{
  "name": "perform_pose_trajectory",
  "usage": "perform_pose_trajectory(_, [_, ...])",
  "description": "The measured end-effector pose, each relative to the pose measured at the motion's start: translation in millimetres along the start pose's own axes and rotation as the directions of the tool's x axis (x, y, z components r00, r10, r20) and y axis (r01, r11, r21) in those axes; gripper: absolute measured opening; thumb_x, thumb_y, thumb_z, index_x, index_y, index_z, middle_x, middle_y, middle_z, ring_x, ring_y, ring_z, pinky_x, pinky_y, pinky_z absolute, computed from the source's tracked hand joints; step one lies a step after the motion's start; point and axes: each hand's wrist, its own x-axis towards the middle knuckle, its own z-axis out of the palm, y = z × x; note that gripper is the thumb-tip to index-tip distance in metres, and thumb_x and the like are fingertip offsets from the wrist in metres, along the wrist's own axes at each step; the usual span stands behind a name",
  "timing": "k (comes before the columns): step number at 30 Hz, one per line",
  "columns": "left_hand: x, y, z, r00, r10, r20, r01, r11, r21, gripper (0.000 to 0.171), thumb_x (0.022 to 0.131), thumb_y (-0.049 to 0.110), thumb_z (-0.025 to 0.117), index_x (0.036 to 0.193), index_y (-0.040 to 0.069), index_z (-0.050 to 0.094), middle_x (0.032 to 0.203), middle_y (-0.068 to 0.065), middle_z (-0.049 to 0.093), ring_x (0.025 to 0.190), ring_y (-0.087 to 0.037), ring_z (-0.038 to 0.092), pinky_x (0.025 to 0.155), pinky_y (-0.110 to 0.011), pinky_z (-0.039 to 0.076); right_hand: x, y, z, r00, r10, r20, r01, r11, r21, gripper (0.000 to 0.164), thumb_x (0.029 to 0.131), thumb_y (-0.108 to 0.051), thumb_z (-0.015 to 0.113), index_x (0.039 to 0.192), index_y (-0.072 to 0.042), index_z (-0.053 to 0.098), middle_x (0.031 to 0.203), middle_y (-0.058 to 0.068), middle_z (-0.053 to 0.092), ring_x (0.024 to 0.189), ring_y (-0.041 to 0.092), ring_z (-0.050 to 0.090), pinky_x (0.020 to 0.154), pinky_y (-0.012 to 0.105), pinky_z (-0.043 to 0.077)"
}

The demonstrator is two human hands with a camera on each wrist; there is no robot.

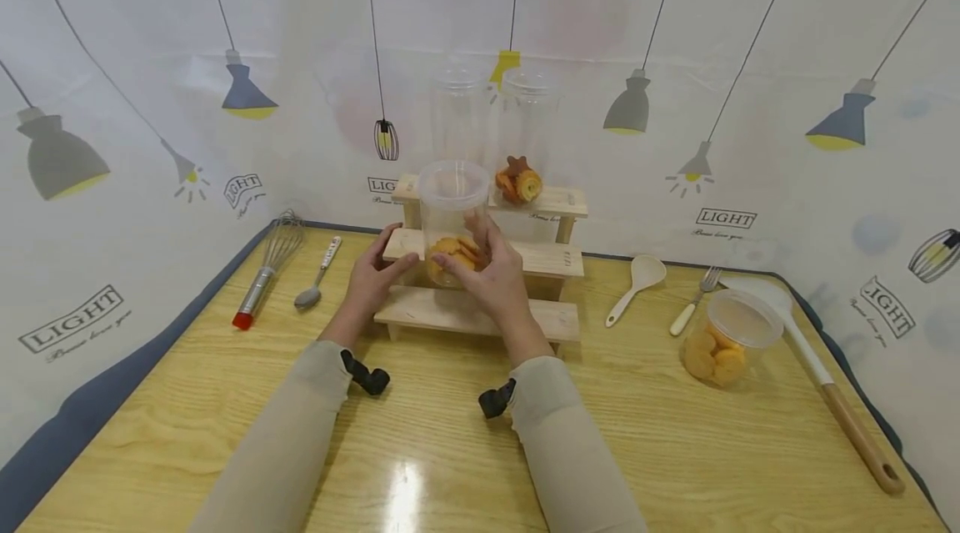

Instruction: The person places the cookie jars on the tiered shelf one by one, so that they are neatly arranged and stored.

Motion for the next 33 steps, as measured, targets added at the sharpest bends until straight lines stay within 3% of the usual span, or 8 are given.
perform_pose_trajectory(4, [-0.5, -1.6, 0.9, 1.0, 0.026, -0.005, -0.026, 0.999, -0.018, 0.072, 0.089, 0.042, 0.077, 0.152, 0.033, 0.044, 0.139, -0.004, 0.06, 0.104, -0.025, 0.065, 0.083, -0.032, 0.053, -1, 2, -1, 1.0, 0.005, 0.004, -0.005, 1.0, 0.007, 0.08, 0.084, -0.029, 0.084, 0.153, -0.026, 0.043, 0.143, 0.009, 0.058, 0.132, 0.027, 0.054, 0.105, 0.034, 0.044])
perform_pose_trajectory(9, [-0.6, -1.4, 1.0, 1.0, 0.019, -0.001, -0.019, 0.999, -0.045, 0.07, 0.091, 0.037, 0.077, 0.152, 0.033, 0.043, 0.138, -0.006, 0.06, 0.103, -0.021, 0.063, 0.083, -0.03, 0.053, -1, 3, -2, 1.0, 0.018, 0.009, -0.018, 0.999, 0.026, 0.081, 0.084, -0.041, 0.082, 0.153, -0.031, 0.042, 0.146, 0.004, 0.055, 0.133, 0.025, 0.053, 0.103, 0.029, 0.045])
perform_pose_trajectory(14, [2.3, -2.0, -0.8, 1.0, -0.016, 0.007, 0.017, 0.998, -0.059, 0.074, 0.091, 0.031, 0.077, 0.155, 0.028, 0.04, 0.144, -0.006, 0.056, 0.109, -0.02, 0.061, 0.088, -0.029, 0.052, -1, 4, -2, 1.0, 0.015, 0.01, -0.016, 0.999, 0.032, 0.079, 0.085, -0.036, 0.082, 0.153, -0.031, 0.042, 0.147, 0.004, 0.054, 0.133, 0.026, 0.052, 0.103, 0.029, 0.046])
perform_pose_trajectory(21, [-11.4, 27.5, -0.3, 0.998, -0.053, 0.015, 0.054, 0.996, -0.064, 0.073, 0.091, 0.026, 0.078, 0.154, 0.022, 0.042, 0.144, -0.008, 0.056, 0.105, -0.019, 0.061, 0.084, -0.027, 0.051, -1, 5, -2, 0.999, 0.033, 0.016, -0.033, 0.999, 0.036, 0.078, 0.086, -0.033, 0.081, 0.153, -0.029, 0.042, 0.148, 0.003, 0.053, 0.133, 0.018, 0.052, 0.102, 0.028, 0.046])
perform_pose_trajectory(24, [-12.2, 28.5, -0.4, 0.999, -0.036, 0.016, 0.037, 0.997, -0.068, 0.073, 0.091, 0.024, 0.078, 0.155, 0.018, 0.041, 0.145, -0.009, 0.056, 0.102, -0.018, 0.062, 0.083, -0.026, 0.051, -1, 3, -2, 0.998, 0.05, 0.026, -0.051, 0.997, 0.054, 0.078, 0.088, -0.024, 0.08, 0.154, -0.027, 0.04, 0.15, 0.002, 0.05, 0.136, 0.02, 0.05, 0.103, 0.03, 0.045])
perform_pose_trajectory(28, [-14.8, 31.8, 0.3, 1.0, -0.027, 0.014, 0.028, 0.999, -0.044, 0.074, 0.092, 0.026, 0.077, 0.155, 0.018, 0.04, 0.148, -0.008, 0.053, 0.1, -0.018, 0.062, 0.086, -0.032, 0.052, -2, -10, -3, 0.997, 0.07, 0.045, -0.073, 0.995, 0.073, 0.08, 0.089, -0.013, 0.079, 0.156, -0.017, 0.036, 0.152, 0.011, 0.047, 0.138, 0.028, 0.047, 0.106, 0.038, 0.044])
perform_pose_trajectory(33, [-15.9, 33.2, 1.2, 0.999, -0.03, 0.013, 0.031, 0.999, -0.041, 0.072, 0.092, 0.027, 0.077, 0.155, 0.023, 0.041, 0.148, -0.007, 0.053, 0.1, -0.018, 0.063, 0.093, -0.05, 0.05, -4, -31, -6, 0.995, 0.077, 0.062, -0.081, 0.994, 0.074, 0.082, 0.09, -0.013, 0.077, 0.157, -0.005, 0.03, 0.152, 0.018, 0.043, 0.139, 0.031, 0.044, 0.106, 0.042, 0.043])
